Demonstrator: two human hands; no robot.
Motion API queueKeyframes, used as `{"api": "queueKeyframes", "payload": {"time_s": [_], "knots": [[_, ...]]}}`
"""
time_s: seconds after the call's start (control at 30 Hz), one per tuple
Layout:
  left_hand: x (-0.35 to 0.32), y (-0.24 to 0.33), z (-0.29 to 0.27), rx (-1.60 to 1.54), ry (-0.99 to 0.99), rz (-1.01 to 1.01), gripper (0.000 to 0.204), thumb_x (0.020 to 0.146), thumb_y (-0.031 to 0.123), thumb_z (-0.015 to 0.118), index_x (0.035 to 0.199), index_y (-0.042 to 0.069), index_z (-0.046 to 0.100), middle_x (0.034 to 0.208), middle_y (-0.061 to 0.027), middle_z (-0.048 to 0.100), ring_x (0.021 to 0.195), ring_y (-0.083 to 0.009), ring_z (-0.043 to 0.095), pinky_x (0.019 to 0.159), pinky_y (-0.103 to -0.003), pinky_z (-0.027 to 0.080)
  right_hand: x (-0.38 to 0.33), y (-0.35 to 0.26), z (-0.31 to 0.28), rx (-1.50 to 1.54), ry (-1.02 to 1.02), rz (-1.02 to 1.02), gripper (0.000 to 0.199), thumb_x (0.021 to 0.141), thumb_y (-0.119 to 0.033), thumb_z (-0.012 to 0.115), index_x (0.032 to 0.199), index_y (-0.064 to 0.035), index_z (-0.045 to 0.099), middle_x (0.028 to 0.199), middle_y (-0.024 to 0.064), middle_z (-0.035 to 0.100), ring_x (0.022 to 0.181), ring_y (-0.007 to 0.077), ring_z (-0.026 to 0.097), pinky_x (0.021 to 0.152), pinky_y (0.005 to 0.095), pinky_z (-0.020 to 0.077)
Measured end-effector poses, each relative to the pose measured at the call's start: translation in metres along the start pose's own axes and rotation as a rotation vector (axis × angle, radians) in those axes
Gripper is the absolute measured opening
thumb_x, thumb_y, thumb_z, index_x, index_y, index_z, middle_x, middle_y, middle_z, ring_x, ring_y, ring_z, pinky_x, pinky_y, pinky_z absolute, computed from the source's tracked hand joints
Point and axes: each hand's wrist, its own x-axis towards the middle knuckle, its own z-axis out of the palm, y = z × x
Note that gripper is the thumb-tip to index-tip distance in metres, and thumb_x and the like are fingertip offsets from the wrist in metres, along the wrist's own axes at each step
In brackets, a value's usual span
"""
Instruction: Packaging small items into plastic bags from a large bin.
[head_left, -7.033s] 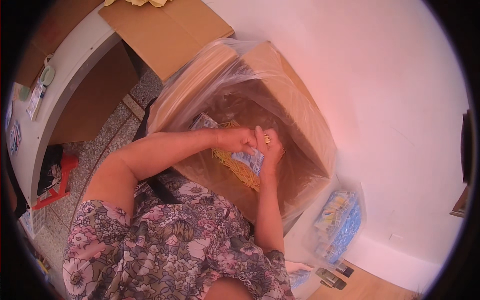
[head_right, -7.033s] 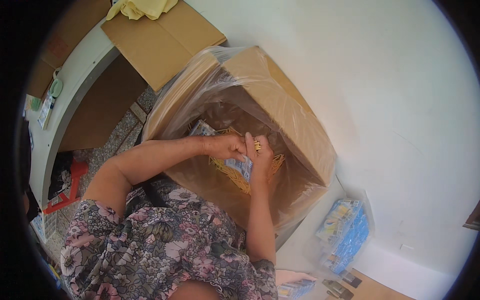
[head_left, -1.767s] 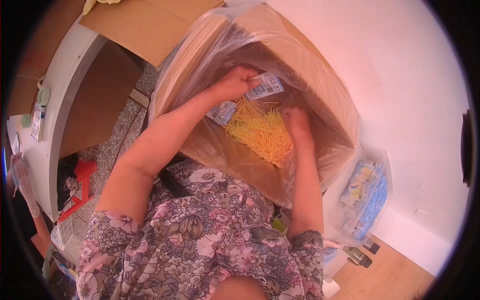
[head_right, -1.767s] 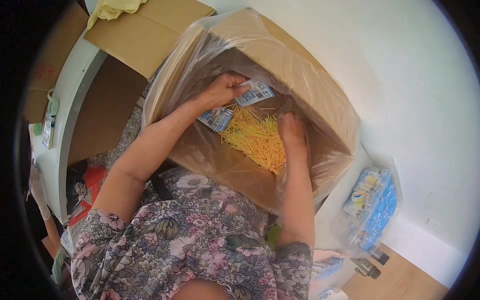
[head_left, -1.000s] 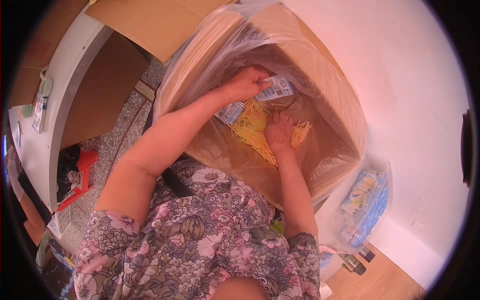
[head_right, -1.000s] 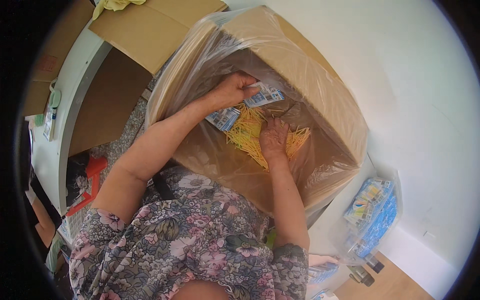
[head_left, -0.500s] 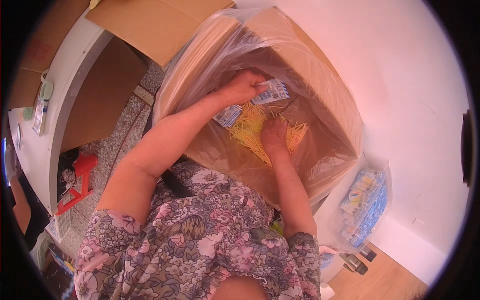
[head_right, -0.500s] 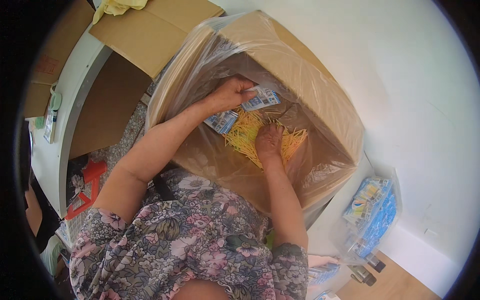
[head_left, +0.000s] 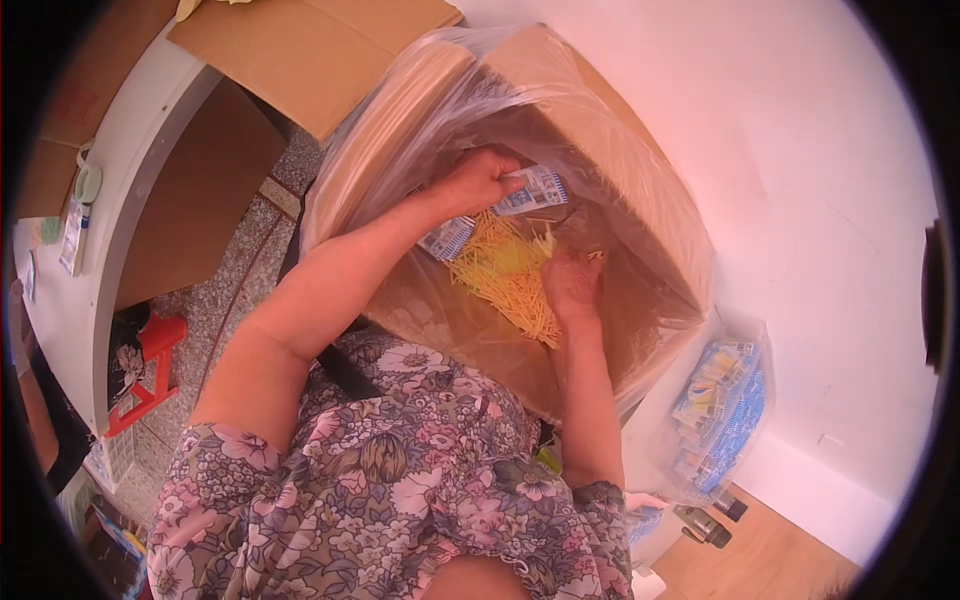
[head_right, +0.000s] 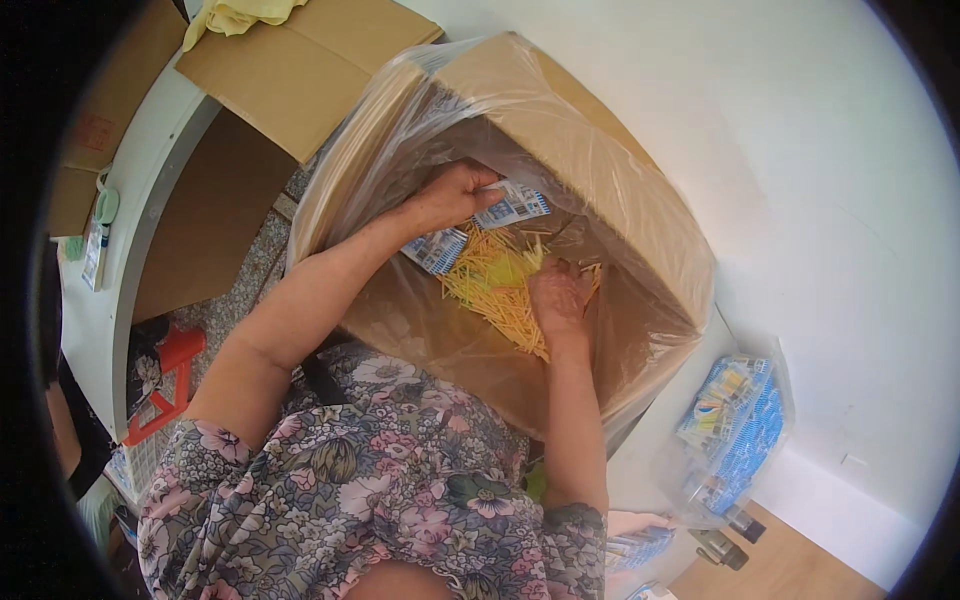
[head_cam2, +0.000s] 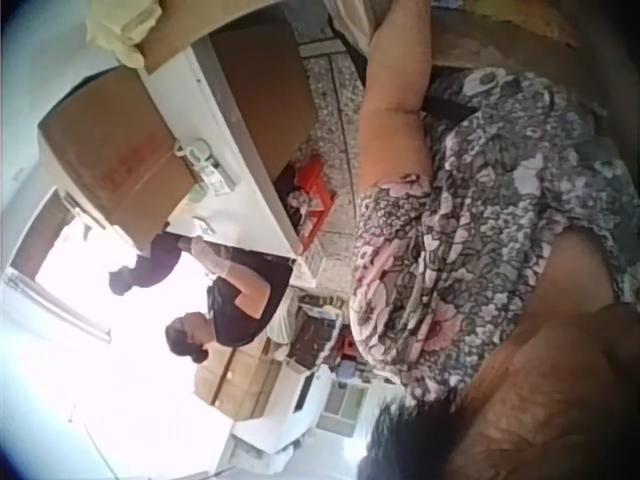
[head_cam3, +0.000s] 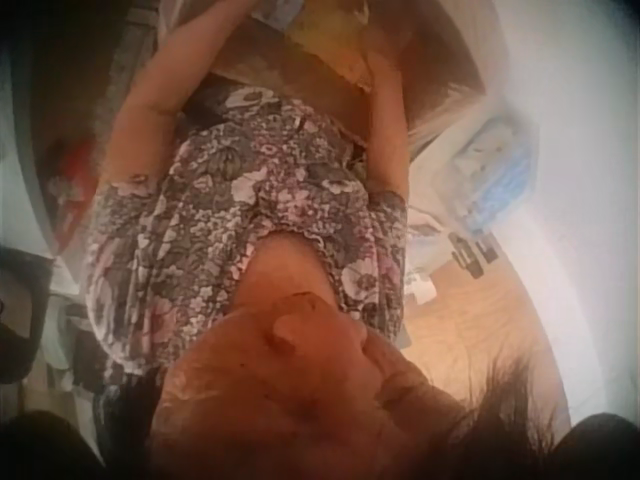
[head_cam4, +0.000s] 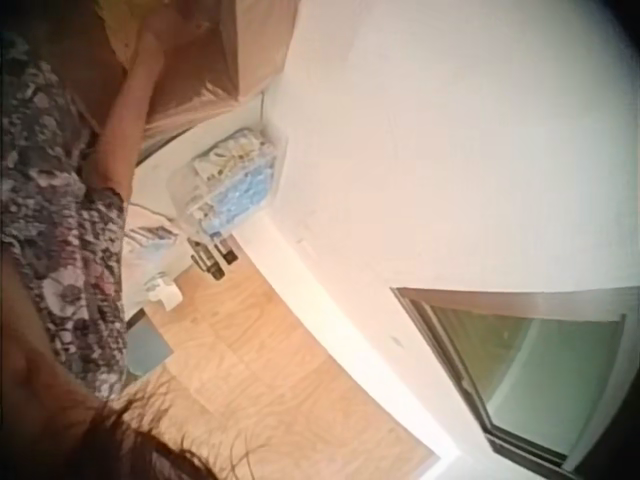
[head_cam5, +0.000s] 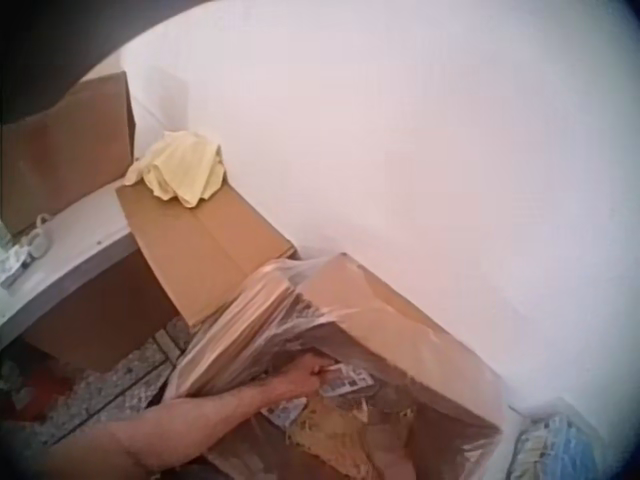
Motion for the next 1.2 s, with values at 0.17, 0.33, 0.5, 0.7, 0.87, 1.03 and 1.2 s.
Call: {"api": "queueKeyframes", "payload": {"time_s": [0.17,0.33,0.5,0.7,0.87,1.03,1.2], "knots": [[0.0,0.007,0.0,0.004,0.009,-0.017,0.017,0.086,0.013,0.056,0.094,-0.001,0.063,0.075,-0.0039,0.063,0.07,-0.0071,0.051,0.067,-0.026,0.044,-0.007,0.009,0.015,0.192,-0.152,0.162,0.019,0.083,-0.013,0.04,0.092,-0.0033,0.054,0.085,0.0172,0.061,0.082,0.0344,0.062,0.072,0.0445,0.0487],[0.002,0.0,0.003,-0.027,0.015,0.013,0.017,0.086,0.011,0.056,0.094,-0.002,0.063,0.076,-0.0033,0.064,0.071,-0.007,0.051,0.067,-0.026,0.044,-0.01,-0.005,0.03,0.092,-0.169,0.174,0.015,0.083,-0.01,0.042,0.09,-0.0038,0.053,0.086,0.0167,0.062,0.08,0.0304,0.063,0.069,0.04,0.0516],[0.001,0.001,0.002,-0.008,-0.004,-0.007,0.017,0.086,0.011,0.056,0.096,-0.001,0.063,0.078,-0.0043,0.064,0.072,-0.0071,0.052,0.068,-0.027,0.045,-0.012,0.003,0.034,-0.049,-0.07,0.098,0.011,0.08,-0.012,0.049,0.088,-0.0054,0.052,0.081,0.0124,0.059,0.078,0.0251,0.061,0.067,0.036,0.0523],[-0.003,0.006,0.001,-0.008,0.019,-0.039,0.018,0.086,0.012,0.056,0.098,0.002,0.063,0.081,-0.0048,0.065,0.074,-0.008,0.054,0.07,-0.027,0.045,-0.003,0.001,0.021,-0.164,-0.112,-0.091,0.018,0.079,-0.012,0.051,0.096,-0.0087,0.055,0.093,0.0108,0.06,0.094,0.0244,0.057,0.076,0.0331,0.0477],[-0.002,0.009,-0.001,0.068,-0.004,-0.017,0.019,0.086,0.013,0.056,0.099,0.001,0.063,0.082,-0.0049,0.066,0.074,-0.0077,0.054,0.07,-0.027,0.045,0.006,0.003,0.028,-0.316,-0.228,-0.128,0.024,0.077,-0.012,0.052,0.101,-0.0109,0.059,0.098,0.0071,0.059,0.098,0.0242,0.055,0.079,0.0365,0.0443],[0.002,0.006,-0.001,0.076,-0.045,-0.054,0.019,0.086,0.013,0.056,0.098,0.0,0.063,0.082,-0.0042,0.065,0.074,-0.0064,0.052,0.07,-0.027,0.045,0.002,0.006,0.015,-0.264,-0.228,-0.104,0.019,0.076,-0.013,0.052,0.091,-0.0092,0.064,0.102,0.0077,0.06,0.103,0.0246,0.052,0.079,0.0413,0.0438],[0.003,-0.002,0.0,0.011,-0.042,-0.007,0.022,0.086,0.014,0.056,0.101,0.0,0.062,0.084,-0.0042,0.066,0.074,-0.0065,0.052,0.071,-0.026,0.045,-0.006,0.003,-0.005,-0.219,0.02,-0.121,0.02,0.076,-0.014,0.051,0.089,-0.005,0.063,0.096,0.0141,0.061,0.094,0.031,0.055,0.074,0.0442,0.0444]]}}
